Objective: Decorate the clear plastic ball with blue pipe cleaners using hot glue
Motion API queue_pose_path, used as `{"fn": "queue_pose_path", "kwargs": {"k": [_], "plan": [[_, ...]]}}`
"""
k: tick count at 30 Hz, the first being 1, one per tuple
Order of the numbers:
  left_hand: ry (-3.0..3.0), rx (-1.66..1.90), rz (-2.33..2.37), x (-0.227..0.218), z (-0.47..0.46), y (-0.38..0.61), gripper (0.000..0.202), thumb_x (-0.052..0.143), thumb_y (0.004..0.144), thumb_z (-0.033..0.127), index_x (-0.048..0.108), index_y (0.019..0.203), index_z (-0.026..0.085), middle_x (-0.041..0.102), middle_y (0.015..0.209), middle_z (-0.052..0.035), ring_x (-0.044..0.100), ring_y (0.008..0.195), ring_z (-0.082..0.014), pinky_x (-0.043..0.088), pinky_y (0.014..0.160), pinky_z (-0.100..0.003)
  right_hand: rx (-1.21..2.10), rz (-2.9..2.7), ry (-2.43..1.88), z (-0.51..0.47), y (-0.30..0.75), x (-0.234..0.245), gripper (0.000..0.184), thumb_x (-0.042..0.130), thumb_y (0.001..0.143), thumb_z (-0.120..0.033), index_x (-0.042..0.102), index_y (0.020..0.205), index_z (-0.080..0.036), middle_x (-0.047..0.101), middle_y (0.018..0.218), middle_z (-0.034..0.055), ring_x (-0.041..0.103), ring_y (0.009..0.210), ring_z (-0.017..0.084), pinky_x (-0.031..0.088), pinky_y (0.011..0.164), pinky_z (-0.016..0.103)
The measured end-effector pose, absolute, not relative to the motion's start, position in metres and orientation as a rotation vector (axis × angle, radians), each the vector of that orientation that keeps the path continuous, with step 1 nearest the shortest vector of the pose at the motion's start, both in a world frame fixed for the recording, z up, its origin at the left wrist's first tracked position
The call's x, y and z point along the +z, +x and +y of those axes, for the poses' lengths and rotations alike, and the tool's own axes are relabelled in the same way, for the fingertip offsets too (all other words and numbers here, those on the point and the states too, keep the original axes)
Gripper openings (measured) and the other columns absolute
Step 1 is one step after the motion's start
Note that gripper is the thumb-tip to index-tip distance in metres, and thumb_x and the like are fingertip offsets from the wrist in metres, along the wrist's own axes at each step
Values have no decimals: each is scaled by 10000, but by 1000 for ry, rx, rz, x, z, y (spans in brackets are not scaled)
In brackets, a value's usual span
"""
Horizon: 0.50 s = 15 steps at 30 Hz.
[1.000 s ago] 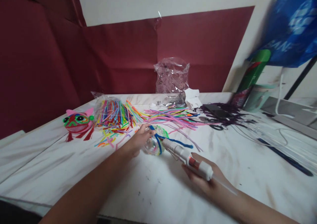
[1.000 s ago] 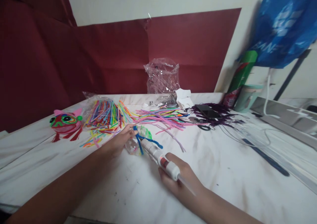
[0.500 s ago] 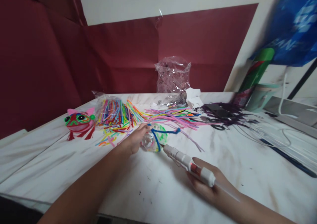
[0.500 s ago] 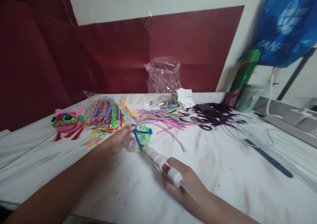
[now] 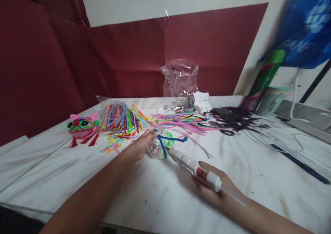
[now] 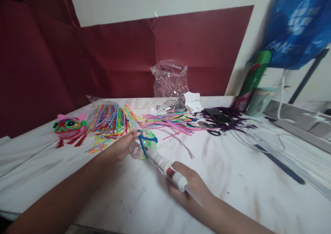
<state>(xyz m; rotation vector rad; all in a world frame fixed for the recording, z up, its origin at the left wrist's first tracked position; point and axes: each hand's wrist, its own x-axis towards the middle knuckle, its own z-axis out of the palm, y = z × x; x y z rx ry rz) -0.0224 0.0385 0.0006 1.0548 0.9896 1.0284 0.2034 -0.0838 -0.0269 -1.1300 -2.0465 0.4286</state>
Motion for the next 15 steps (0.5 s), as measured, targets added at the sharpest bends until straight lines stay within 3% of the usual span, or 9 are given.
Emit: {"fn": "queue_pose_path", "kwargs": {"k": [15], "plan": [[1014,1004,994,1,39,-24,267,693,680,346,483,762,203,552,557,58,526,394,-116,427,390,-217,455,-2042,-1125,-86,206,-30,180,450,836,-242,363,678,-238,455,594,-41,488,500,119,411,460,212]]}}
